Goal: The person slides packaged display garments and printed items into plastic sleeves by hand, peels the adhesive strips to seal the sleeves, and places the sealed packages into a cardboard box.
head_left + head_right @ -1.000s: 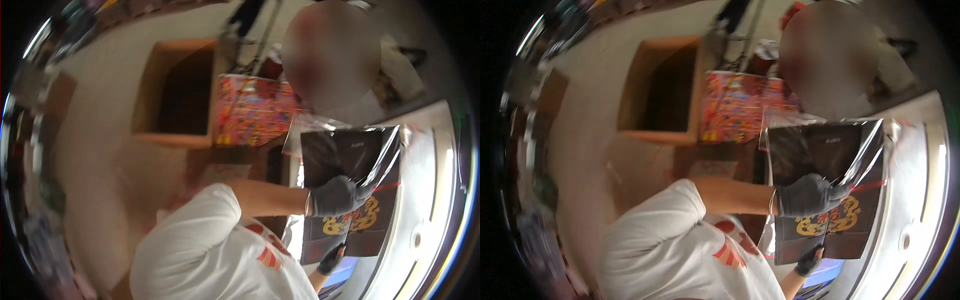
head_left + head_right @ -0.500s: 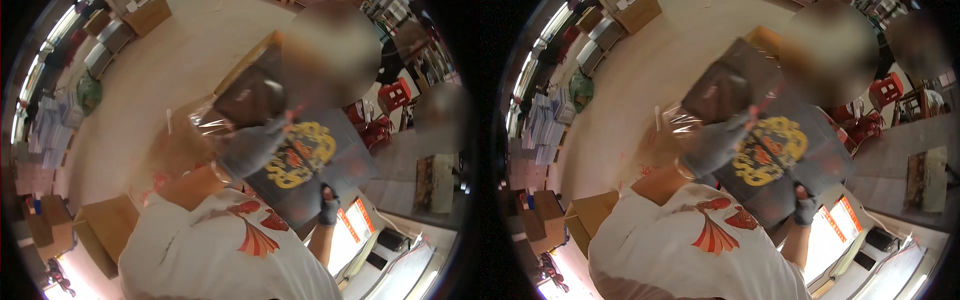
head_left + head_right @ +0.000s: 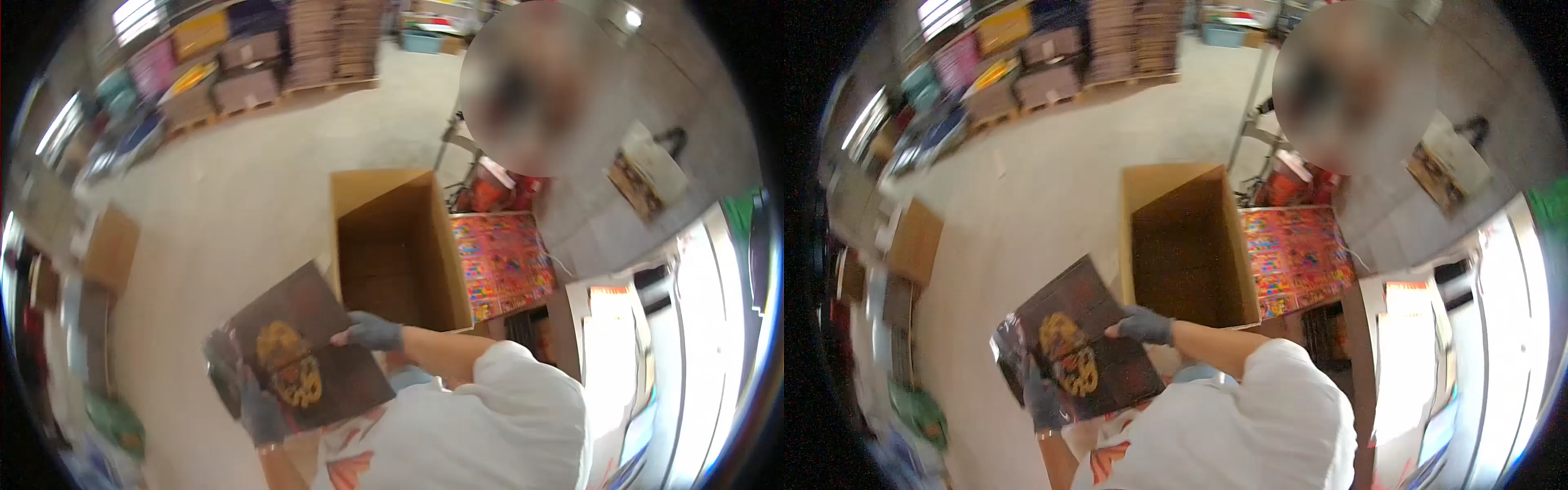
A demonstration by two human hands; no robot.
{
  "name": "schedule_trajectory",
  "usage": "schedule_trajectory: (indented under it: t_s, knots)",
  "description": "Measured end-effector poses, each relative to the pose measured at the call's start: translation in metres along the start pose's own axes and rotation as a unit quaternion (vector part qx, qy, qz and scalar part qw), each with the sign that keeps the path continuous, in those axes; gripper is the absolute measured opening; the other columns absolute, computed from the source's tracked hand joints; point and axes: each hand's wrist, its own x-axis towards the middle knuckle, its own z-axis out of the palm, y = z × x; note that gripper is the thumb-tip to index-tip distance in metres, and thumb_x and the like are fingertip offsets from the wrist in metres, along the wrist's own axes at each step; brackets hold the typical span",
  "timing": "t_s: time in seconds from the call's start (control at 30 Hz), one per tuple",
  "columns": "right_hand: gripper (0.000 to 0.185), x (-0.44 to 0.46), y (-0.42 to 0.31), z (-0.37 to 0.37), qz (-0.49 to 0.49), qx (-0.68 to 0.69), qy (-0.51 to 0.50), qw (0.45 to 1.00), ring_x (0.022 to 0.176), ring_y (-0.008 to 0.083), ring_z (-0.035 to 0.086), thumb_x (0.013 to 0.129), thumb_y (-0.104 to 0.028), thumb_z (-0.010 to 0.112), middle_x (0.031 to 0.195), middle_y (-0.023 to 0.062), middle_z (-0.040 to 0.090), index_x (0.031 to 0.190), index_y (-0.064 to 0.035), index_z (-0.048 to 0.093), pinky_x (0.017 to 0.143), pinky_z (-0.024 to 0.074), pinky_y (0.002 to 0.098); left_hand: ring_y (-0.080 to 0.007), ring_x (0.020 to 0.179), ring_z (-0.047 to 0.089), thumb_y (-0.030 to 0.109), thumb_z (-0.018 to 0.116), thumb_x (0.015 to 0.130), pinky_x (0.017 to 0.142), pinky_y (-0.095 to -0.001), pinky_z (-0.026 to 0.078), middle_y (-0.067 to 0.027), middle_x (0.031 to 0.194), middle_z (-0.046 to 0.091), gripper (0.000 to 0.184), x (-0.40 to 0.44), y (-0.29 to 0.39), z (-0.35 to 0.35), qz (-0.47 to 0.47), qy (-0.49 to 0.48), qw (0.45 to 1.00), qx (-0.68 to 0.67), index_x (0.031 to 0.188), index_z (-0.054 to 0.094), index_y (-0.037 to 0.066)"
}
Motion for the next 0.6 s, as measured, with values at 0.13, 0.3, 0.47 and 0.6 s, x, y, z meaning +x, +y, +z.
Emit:
schedule_trajectory:
  t_s: [0.13, 0.3, 0.47, 0.6]
  knots:
    - [0.052, 0.064, -0.001, 0.008, 0.002, 0.041, -0.004, 0.999, 0.109, 0.0215, 0.054, 0.083, -0.017, 0.065, 0.119, 0.0114, 0.058, 0.129, 0.0009, 0.048, 0.096, 0.0393, 0.0343, -0.0240, 0.129, 0.040, -0.010, 0.036, 0.075, 0.097, -0.0291, 0.040, -0.0126, 0.148, 0.029, 0.065, 0.069, -0.016, -0.034, -0.051, -0.052, 0.992, -0.101, 0.139, 0.033, -0.001]
    - [0.054, 0.133, -0.017, -0.010, -0.056, 0.081, 0.016, 0.995, 0.112, 0.0229, 0.052, 0.082, -0.017, 0.064, 0.121, 0.0123, 0.057, 0.130, 0.0011, 0.046, 0.099, 0.0366, 0.0357, -0.0250, 0.129, 0.041, -0.011, 0.038, 0.072, 0.091, -0.0288, 0.044, -0.0132, 0.149, 0.028, 0.068, 0.169, -0.057, -0.014, 0.035, -0.066, 0.995, -0.068, 0.139, 0.034, 0.001]
    - [0.052, 0.222, -0.023, -0.064, -0.065, 0.107, 0.034, 0.992, 0.114, 0.0213, 0.050, 0.082, -0.015, 0.063, 0.123, 0.0110, 0.056, 0.129, 0.0001, 0.047, 0.100, 0.0356, 0.0337, -0.0312, 0.134, 0.033, -0.005, 0.044, 0.070, 0.101, -0.0342, 0.039, -0.0162, 0.147, 0.030, 0.067, 0.288, -0.110, 0.028, 0.157, -0.100, 0.983, 0.002, 0.136, 0.037, -0.001]
    - [0.052, 0.287, -0.051, -0.081, -0.029, 0.197, 0.037, 0.979, 0.112, 0.0203, 0.050, 0.082, -0.017, 0.064, 0.122, 0.0106, 0.056, 0.128, 0.0007, 0.048, 0.097, 0.0382, 0.0320, -0.0316, 0.135, 0.031, -0.005, 0.044, 0.070, 0.101, -0.0334, 0.039, -0.0166, 0.148, 0.027, 0.070, 0.379, -0.124, 0.038, 0.196, -0.133, 0.968, 0.078, 0.139, 0.034, 0.000]
